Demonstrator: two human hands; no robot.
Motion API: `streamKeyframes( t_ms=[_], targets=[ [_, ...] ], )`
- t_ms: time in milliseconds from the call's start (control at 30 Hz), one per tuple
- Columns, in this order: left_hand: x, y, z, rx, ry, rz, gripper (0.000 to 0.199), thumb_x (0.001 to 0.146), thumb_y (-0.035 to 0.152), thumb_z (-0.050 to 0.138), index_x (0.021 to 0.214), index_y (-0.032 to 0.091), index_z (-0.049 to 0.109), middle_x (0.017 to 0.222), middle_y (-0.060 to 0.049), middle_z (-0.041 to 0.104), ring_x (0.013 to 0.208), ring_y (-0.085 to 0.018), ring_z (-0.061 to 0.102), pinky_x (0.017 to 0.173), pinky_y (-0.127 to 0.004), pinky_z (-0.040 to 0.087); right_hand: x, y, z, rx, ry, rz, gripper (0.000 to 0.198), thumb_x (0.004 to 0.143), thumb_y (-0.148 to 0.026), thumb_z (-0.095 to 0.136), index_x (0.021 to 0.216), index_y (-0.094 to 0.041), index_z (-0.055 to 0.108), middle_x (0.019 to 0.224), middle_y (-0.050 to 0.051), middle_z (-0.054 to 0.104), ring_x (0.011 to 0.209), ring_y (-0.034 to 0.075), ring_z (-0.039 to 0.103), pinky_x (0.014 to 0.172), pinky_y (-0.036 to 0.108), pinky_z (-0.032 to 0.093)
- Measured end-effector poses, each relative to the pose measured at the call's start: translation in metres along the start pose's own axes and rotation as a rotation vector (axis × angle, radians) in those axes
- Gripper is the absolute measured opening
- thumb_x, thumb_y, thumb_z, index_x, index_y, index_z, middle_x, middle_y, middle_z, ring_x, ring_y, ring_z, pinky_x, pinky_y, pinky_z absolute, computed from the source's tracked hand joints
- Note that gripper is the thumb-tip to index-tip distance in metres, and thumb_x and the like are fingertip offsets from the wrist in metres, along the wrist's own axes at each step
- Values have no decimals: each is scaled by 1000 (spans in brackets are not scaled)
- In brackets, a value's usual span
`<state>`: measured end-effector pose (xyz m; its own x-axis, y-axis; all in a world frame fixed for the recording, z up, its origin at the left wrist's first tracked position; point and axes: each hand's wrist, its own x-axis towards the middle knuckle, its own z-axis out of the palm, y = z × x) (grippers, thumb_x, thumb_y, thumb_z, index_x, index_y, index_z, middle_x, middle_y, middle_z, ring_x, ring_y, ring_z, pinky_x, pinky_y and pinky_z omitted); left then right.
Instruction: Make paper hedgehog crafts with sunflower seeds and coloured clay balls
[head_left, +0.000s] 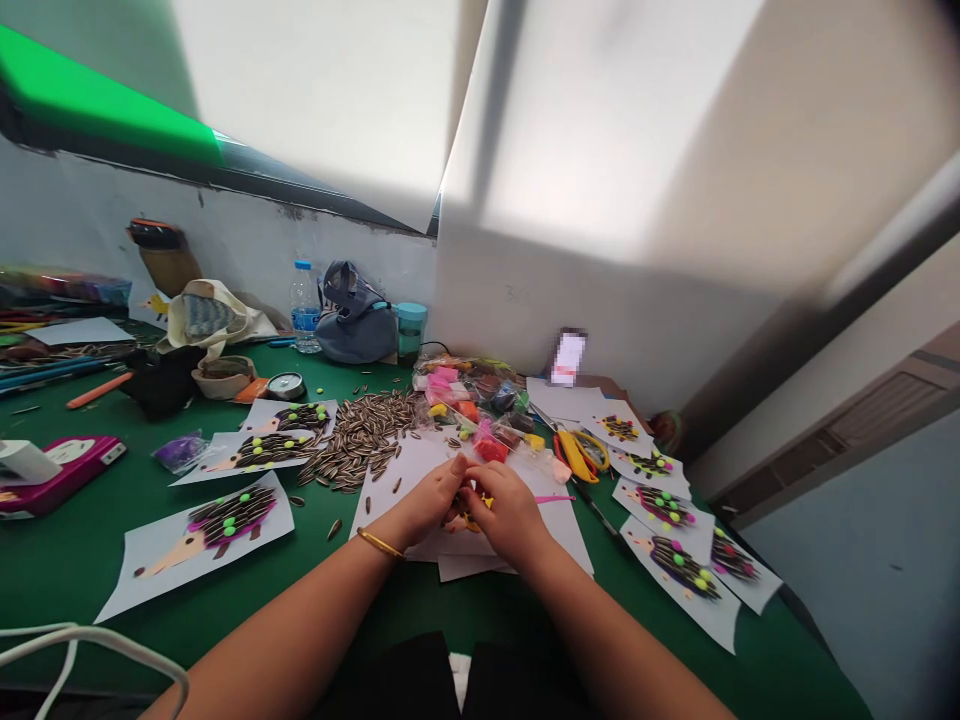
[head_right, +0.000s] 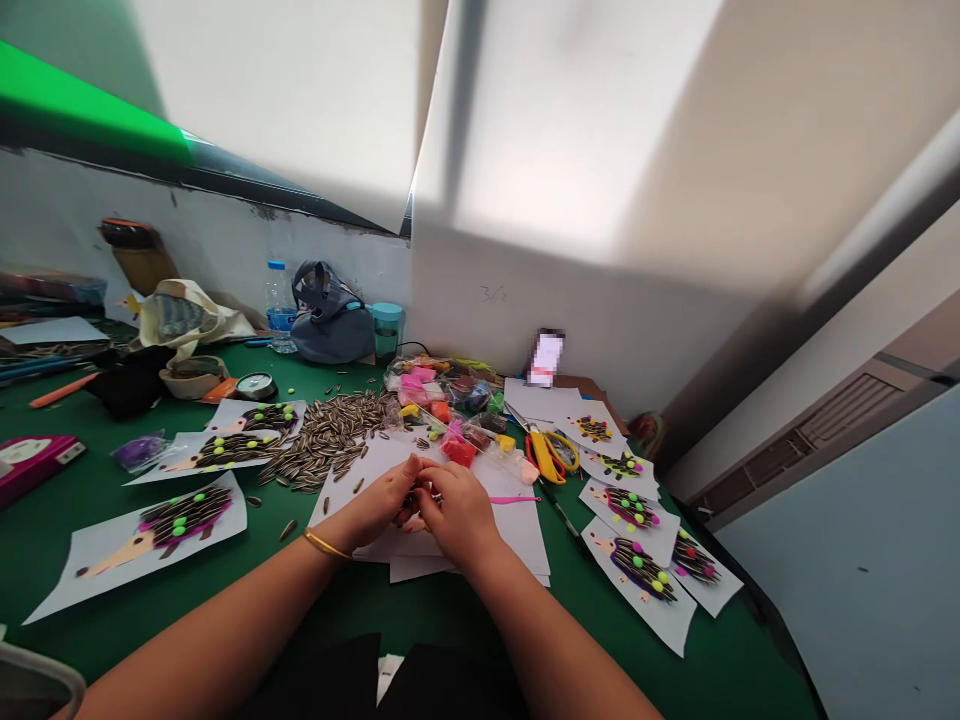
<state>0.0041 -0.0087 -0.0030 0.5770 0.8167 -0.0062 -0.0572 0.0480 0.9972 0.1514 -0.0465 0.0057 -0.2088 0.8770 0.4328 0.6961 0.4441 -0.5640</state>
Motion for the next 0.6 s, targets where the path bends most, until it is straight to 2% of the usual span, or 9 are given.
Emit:
streamKeyframes(
  t_ms=[133,233,333,433,600],
  targets=[
    [0,-1,2,22,-23,29,59,87,72,34,99,17,51,54,8,42,40,-8,37,39,-21,30,5,-2,2,71,-13,30,11,85,-14,57,80,-21,65,86,3,63,84,18,56,75,29,44],
    [2,-1,-1,32,-5,20,49,88,66,41,91,18,52,56,8,39,43,-8,34,40,-20,29,4,2,0,151,48,54,11,86,-16,54,83,-21,64,82,1,60,78,16,55,72,28,43],
    [6,-1,-4,104,76,25,37,85,54,53,78,18,51,57,8,40,47,-7,31,43,-19,27,1,10,-4,201,137,106,8,86,-20,54,83,-20,62,81,0,58,75,15,54,71,27,43],
    [9,-1,-6,201,121,74,30,81,45,59,73,17,54,61,6,45,54,-8,37,50,-20,32,-3,17,-4,246,135,169,7,85,-24,55,83,-20,61,80,0,59,73,15,54,68,27,43],
    [9,-1,-8,305,93,124,30,81,45,58,75,16,61,71,1,57,69,-13,50,65,-24,40,-10,24,3,375,82,251,10,86,-29,53,87,-20,57,79,0,61,70,14,58,65,26,45]
  ],
)
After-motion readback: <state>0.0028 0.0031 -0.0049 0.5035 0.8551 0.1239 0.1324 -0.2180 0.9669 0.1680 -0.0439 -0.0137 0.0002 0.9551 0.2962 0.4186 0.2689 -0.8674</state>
